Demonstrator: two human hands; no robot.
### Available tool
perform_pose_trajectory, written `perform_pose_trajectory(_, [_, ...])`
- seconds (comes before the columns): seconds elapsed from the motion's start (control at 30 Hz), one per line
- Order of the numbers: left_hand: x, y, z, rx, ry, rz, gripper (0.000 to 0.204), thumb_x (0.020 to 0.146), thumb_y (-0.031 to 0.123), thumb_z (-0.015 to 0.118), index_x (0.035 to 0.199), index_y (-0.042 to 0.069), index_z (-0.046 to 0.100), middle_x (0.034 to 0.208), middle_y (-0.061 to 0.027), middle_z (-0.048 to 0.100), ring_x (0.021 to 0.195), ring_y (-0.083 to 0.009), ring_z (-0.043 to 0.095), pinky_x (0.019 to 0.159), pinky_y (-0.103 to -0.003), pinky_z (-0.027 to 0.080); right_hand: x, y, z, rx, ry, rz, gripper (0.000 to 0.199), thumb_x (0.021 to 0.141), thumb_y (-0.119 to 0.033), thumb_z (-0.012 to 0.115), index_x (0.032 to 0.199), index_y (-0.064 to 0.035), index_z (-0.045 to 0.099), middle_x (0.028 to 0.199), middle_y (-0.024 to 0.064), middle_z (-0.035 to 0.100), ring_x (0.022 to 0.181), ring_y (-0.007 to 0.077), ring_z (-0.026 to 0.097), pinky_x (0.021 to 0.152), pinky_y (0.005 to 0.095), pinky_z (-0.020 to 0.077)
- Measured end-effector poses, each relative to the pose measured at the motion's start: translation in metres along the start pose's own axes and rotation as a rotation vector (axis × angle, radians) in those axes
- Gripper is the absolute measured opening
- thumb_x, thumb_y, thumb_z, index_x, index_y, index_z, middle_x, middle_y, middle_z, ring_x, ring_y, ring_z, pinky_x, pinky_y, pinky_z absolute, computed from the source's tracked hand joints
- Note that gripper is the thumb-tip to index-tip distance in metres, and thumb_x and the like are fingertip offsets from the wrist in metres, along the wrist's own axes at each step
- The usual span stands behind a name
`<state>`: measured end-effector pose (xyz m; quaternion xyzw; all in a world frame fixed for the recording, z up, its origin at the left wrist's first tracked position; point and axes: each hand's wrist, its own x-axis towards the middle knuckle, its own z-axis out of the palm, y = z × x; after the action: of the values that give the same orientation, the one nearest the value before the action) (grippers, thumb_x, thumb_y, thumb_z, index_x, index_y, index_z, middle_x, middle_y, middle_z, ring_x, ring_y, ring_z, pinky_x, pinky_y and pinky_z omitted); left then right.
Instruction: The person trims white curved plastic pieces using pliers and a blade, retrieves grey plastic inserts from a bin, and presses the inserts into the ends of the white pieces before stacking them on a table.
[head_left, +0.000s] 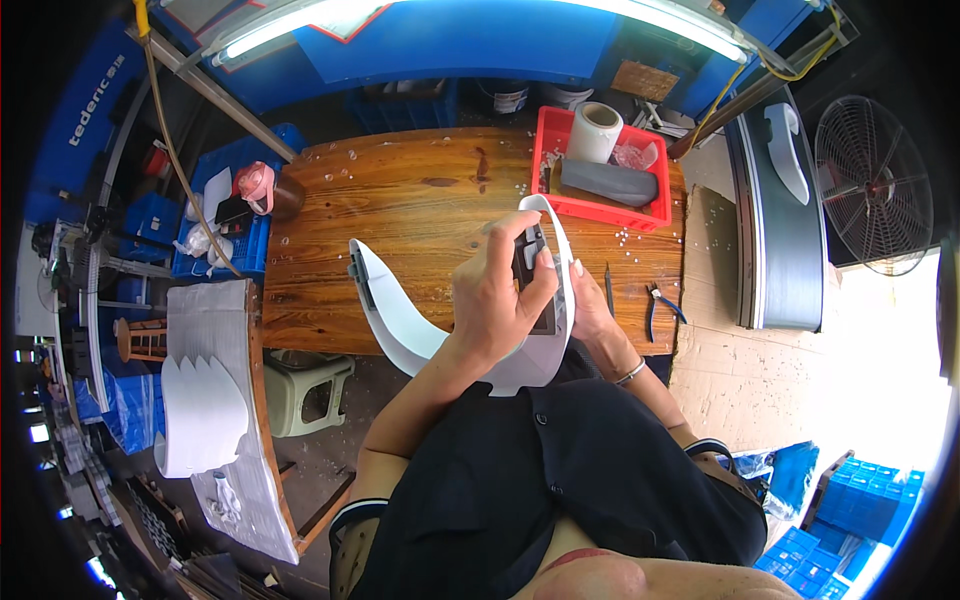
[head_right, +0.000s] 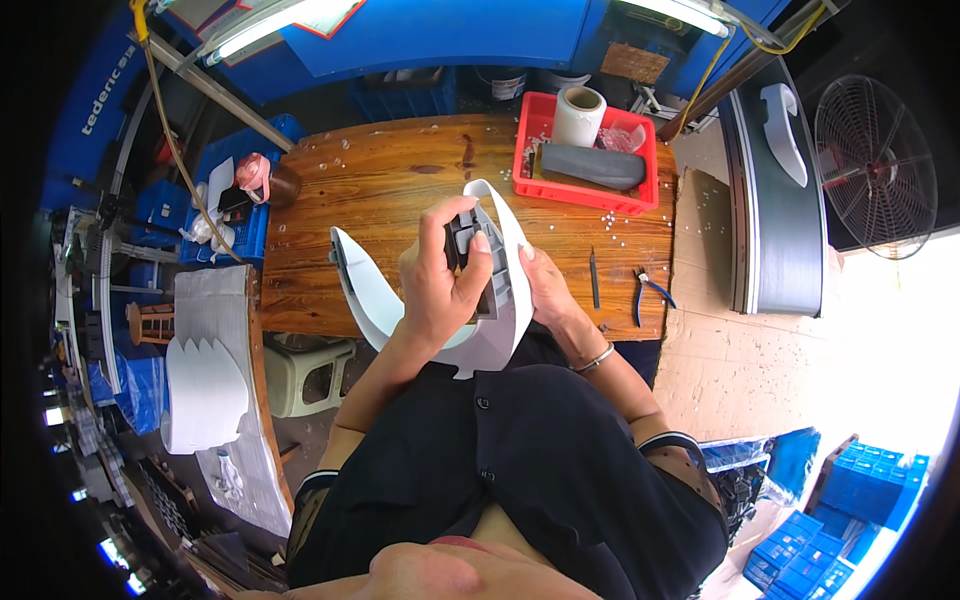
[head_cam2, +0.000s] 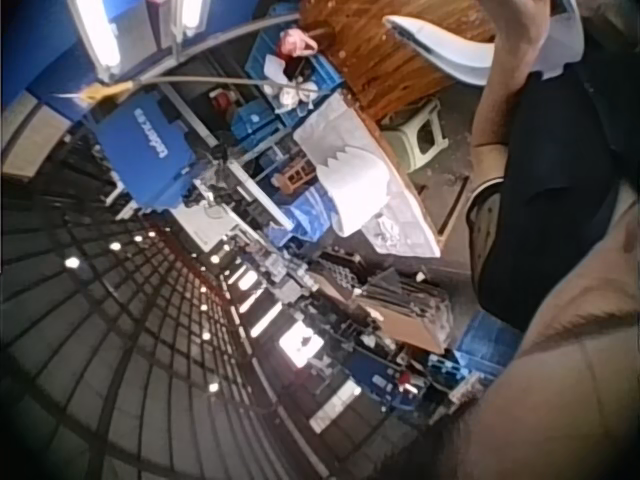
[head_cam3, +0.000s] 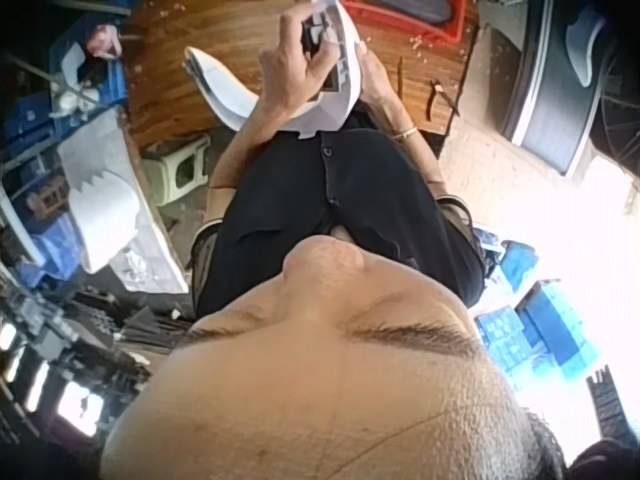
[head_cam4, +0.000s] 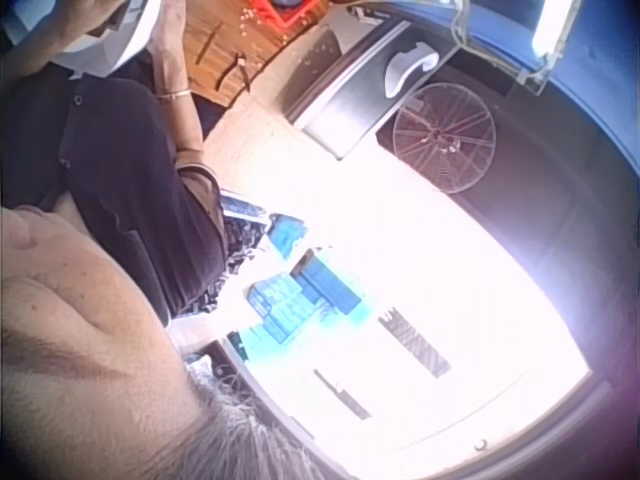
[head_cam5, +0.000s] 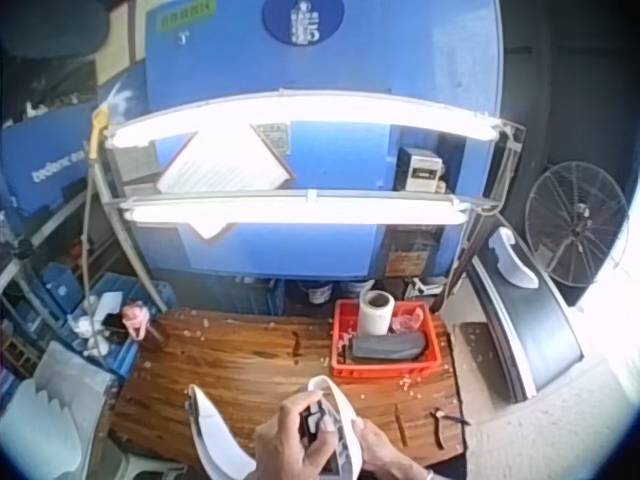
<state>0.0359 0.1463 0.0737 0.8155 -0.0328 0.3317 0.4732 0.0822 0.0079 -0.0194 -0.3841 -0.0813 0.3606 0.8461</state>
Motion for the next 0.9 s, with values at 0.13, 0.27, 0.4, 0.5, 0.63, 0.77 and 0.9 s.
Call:
perform_pose_trajectory(0.13, [0.002,-0.003,-0.002,-0.015,-0.026,0.025,0.03,0.084,0.009,0.056,0.112,0.002,0.048,0.07,-0.0076,0.056,0.055,-0.0128,0.055,0.052,-0.026,0.044,-0.001,0.0,0.001,-0.045,0.029,-0.01,0.055,0.091,-0.048,0.047,0.118,-0.0005,0.051,0.098,0.0046,0.061,0.083,0.0101,0.059,0.073,0.025,0.0498])
perform_pose_trajectory(0.27, [-0.003,-0.008,0.001,-0.043,-0.013,-0.016,0.032,0.081,0.012,0.059,0.11,0.002,0.05,0.083,-0.0143,0.06,0.064,-0.027,0.061,0.055,-0.034,0.048,-0.002,0.003,-0.004,-0.064,0.029,-0.018,0.054,0.091,-0.048,0.047,0.117,-0.0004,0.051,0.097,0.0048,0.061,0.081,0.0103,0.059,0.072,0.025,0.0498])
perform_pose_trajectory(0.4, [-0.002,-0.007,0.004,-0.042,0.009,-0.003,0.031,0.081,0.011,0.059,0.109,0.002,0.05,0.08,-0.0138,0.059,0.061,-0.0267,0.059,0.053,-0.034,0.047,-0.002,-0.001,0.0,-0.054,0.002,-0.019,0.054,0.091,-0.047,0.048,0.116,0.0,0.052,0.095,0.0051,0.062,0.08,0.0108,0.059,0.07,0.0252,0.0503])
perform_pose_trajectory(0.5, [-0.002,-0.007,0.004,0.003,-0.01,0.019,0.031,0.083,0.011,0.058,0.111,0.001,0.048,0.078,-0.0129,0.059,0.06,-0.023,0.059,0.053,-0.031,0.046,-0.002,0.0,-0.001,-0.047,0.003,-0.008,0.054,0.09,-0.048,0.048,0.115,0.0003,0.052,0.094,0.0055,0.062,0.079,0.0111,0.06,0.069,0.0255,0.0507])
perform_pose_trajectory(0.63, [-0.006,-0.013,0.008,0.052,-0.017,0.041,0.032,0.086,0.013,0.055,0.114,0.0,0.047,0.083,-0.013,0.06,0.06,-0.0223,0.058,0.055,-0.031,0.047,-0.002,0.0,0.003,-0.052,0.022,-0.007,0.054,0.09,-0.047,0.049,0.114,0.0008,0.053,0.093,0.0055,0.062,0.077,0.0114,0.06,0.069,0.0259,0.0512])
perform_pose_trajectory(0.77, [-0.007,-0.01,0.007,0.207,-0.056,0.028,0.036,0.088,0.019,0.051,0.117,-0.002,0.044,0.102,-0.0196,0.055,0.082,-0.0279,0.058,0.067,-0.035,0.047,-0.002,-0.001,0.005,-0.066,0.026,-0.01,0.053,0.09,-0.047,0.049,0.112,0.001,0.054,0.092,0.0052,0.062,0.076,0.0111,0.059,0.067,0.0253,0.0507])
perform_pose_trajectory(0.9, [-0.006,-0.018,0.01,0.337,-0.022,0.126,0.052,0.091,0.028,0.044,0.131,-0.003,0.032,0.123,-0.0264,0.039,0.108,-0.036,0.043,0.087,-0.044,0.036,0.001,0.004,-0.006,-0.077,-0.022,-0.001,0.051,0.091,-0.047,0.049,0.109,0.0008,0.055,0.091,0.0051,0.062,0.074,0.0106,0.059,0.066,0.0246,0.0499])
